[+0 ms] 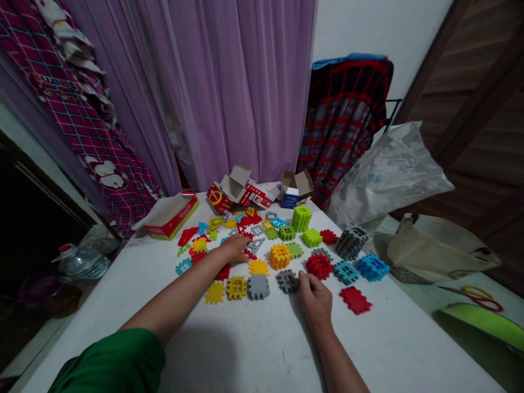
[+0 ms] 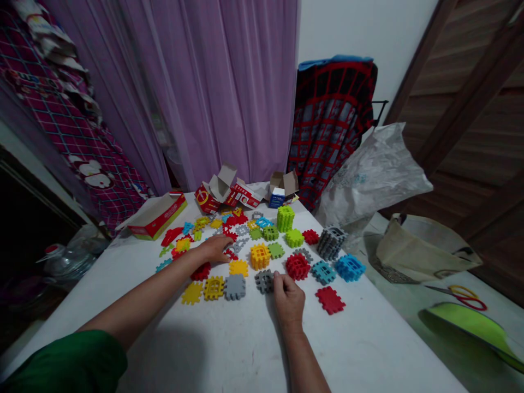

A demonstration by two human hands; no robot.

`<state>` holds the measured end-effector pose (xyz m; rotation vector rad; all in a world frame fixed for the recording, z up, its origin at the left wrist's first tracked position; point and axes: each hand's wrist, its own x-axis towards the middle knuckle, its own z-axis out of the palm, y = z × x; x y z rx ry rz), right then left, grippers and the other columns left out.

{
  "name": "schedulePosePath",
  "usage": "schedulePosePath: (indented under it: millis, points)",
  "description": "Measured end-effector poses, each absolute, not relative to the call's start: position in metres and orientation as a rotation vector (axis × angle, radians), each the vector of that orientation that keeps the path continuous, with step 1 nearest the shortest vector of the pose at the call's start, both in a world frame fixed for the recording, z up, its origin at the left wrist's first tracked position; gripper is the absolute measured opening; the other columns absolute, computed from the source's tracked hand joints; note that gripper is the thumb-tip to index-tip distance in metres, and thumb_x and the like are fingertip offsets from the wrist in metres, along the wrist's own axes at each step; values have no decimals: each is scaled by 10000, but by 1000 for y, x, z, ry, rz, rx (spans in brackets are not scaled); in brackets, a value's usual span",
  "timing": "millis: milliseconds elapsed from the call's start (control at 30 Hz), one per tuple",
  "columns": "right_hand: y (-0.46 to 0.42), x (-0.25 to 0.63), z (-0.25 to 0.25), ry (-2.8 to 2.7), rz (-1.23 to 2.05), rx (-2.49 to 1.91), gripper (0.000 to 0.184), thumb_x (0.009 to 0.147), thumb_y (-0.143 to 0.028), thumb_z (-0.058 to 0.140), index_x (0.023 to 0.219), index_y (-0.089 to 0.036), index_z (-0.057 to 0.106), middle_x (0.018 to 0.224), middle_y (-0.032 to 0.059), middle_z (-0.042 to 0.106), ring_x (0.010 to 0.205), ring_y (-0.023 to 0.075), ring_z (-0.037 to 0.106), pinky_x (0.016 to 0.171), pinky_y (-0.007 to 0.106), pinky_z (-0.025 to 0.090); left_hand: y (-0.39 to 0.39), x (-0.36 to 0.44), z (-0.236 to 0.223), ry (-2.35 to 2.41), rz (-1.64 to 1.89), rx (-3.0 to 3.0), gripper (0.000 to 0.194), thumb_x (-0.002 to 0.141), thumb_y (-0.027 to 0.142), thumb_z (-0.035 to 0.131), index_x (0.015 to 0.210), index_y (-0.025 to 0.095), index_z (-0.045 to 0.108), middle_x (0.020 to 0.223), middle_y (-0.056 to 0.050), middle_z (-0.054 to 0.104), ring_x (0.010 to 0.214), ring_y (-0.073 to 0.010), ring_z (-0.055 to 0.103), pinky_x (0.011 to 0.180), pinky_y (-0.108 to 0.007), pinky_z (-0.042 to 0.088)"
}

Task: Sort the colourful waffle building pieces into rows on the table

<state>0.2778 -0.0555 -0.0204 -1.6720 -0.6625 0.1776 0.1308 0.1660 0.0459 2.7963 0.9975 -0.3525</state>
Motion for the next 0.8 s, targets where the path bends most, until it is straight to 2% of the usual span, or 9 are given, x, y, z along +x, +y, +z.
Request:
schedulePosePath:
  millis: [167, 300, 500, 667, 800]
  points:
    - [-55, 278, -21, -654, 192, -1645, 520, 794, -635, 543, 527, -191, 503, 517, -39, 408, 539, 120, 407, 549, 238, 344, 163, 138, 52, 874, -388, 2862, 585, 764, 318, 662, 1330, 234, 540, 1337, -94, 591, 1238, -262, 533, 1053, -342, 408]
    - [-55, 278, -21, -659, 195, -1628, 525, 796, -636, 547, 524, -189, 508, 513, -39, 405, 534, 118, 403, 544, 239, 345, 163, 150, 54, 848, -450, 2898, 491, 728, 242, 657, 1218, 244, 623, 1222, -101, 638, 1135, -280, 584, 963, -362, 461]
    - [-57, 282, -25, -707, 227, -1648, 545, 794, -662, 545, 527, -188, 521, 516, -28, 437, 536, 126, 421, 537, 240, 363, 166, 163, 50, 906, -478, 2884, 347, 719, 222, 681, 1064, 254, 672, 1152, -76, 645, 1034, -245, 611, 867, -322, 489]
    - [-57, 288, -29, -728, 246, -1678, 529, 777, -654, 548, 537, -183, 546, 511, -21, 468, 533, 136, 454, 537, 240, 382, 163, 167, 51, 899, -500, 2887, 344, 659, 171, 737, 996, 207, 681, 1127, -100, 655, 1015, -264, 622, 867, -331, 498]
    - [-57, 289, -27, -738, 270, -1682, 528, 763, -658, 548, 536, -181, 552, 504, -20, 468, 530, 139, 461, 534, 240, 388, 160, 168, 52, 879, -479, 2903, 319, 675, 176, 733, 989, 188, 679, 1159, -116, 649, 1041, -277, 620, 889, -348, 498]
